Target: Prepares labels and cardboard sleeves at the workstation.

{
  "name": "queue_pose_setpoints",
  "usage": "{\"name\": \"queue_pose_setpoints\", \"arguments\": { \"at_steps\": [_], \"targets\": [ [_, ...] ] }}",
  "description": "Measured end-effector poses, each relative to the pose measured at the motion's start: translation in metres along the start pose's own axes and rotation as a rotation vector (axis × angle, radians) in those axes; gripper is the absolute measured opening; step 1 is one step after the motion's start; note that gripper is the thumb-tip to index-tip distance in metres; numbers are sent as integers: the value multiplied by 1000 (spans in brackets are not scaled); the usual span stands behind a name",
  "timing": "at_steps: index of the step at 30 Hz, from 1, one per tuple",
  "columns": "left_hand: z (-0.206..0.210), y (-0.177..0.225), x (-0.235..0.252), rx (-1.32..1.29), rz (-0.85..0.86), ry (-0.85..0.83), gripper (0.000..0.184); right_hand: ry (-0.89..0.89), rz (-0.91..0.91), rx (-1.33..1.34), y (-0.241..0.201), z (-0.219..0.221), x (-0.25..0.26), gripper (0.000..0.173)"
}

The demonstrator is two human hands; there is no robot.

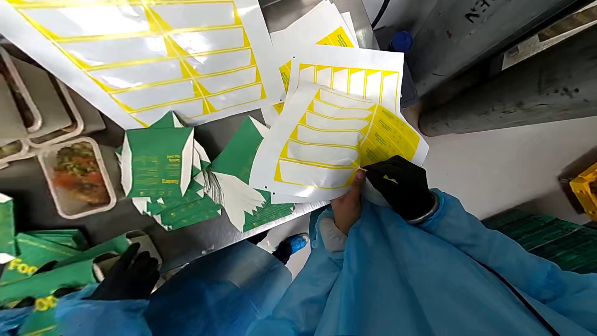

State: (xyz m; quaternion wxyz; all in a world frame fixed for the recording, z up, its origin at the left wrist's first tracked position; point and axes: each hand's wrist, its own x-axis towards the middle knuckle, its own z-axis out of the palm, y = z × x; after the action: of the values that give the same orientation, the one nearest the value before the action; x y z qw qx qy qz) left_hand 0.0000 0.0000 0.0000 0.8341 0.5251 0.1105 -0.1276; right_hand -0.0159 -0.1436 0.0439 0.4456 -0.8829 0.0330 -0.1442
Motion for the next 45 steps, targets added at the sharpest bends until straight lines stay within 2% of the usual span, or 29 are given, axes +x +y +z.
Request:
{"name": "queue_pose_setpoints", "arguments": {
  "at_steps": [4, 9, 13, 18, 22, 25, 28, 30, 31, 32, 33, 34, 35, 37, 38, 40, 43, 45],
  "targets": [
    [-10, -2, 1, 24, -12, -67, 30, -15, 277, 249, 1, 0, 2, 6],
    [-13, -1, -1, 47, -74, -54, 27, -122, 588, 268, 0, -5, 13, 4],
    [-15, 3, -1, 18, -153, -33, 25, -107, 776, 311, 2, -5, 20, 9],
    [-11, 6, -1, -73, -244, 27, 22, 172, 815, 297, 14, -12, 18, 17],
    [0, -26, 8, -134, -304, 197, 27, 448, 863, 444, 46, -67, 20, 29],
    [23, -49, 19, -48, -393, 383, 39, 714, 881, 477, 75, -115, 28, 27],
    [44, -54, 26, 79, -470, 480, 48, 865, 829, 422, 72, -139, 44, 22],
    [50, -47, 27, 168, -585, 460, 47, 896, 788, 392, 61, -138, 53, 17],
    [48, -40, 26, 189, -712, 382, 52, 901, 745, 381, 57, -132, 55, 12],
    [41, -29, 23, 186, -865, 235, 63, 889, 673, 368, 53, -123, 54, 8],
    [31, -18, 18, 160, -992, 40, 75, 858, 587, 342, 47, -112, 53, 4],
    [21, -5, 12, 141, -1027, -138, 81, 793, 495, 298, 40, -97, 50, 5],
    [13, 12, 5, 149, -950, -232, 78, 703, 401, 237, 29, -79, 46, 8],
    [0, 48, 0, 137, -621, -263, 58, 502, 182, 66, 3, -42, 34, 15],
    [-8, 62, 0, 108, -486, -273, 54, 399, 73, -61, -11, -24, 26, 18],
    [-24, 90, 4, 83, -362, -260, 52, 224, -134, -272, -35, 20, 12, 21],
    [-54, 113, 0, 212, -262, 16, 32, -65, -409, -386, -56, 79, -1, 22],
    [-83, 121, -3, 214, -206, 183, 23, -218, -475, -319, -69, 99, 1, 26]
  ]
}}
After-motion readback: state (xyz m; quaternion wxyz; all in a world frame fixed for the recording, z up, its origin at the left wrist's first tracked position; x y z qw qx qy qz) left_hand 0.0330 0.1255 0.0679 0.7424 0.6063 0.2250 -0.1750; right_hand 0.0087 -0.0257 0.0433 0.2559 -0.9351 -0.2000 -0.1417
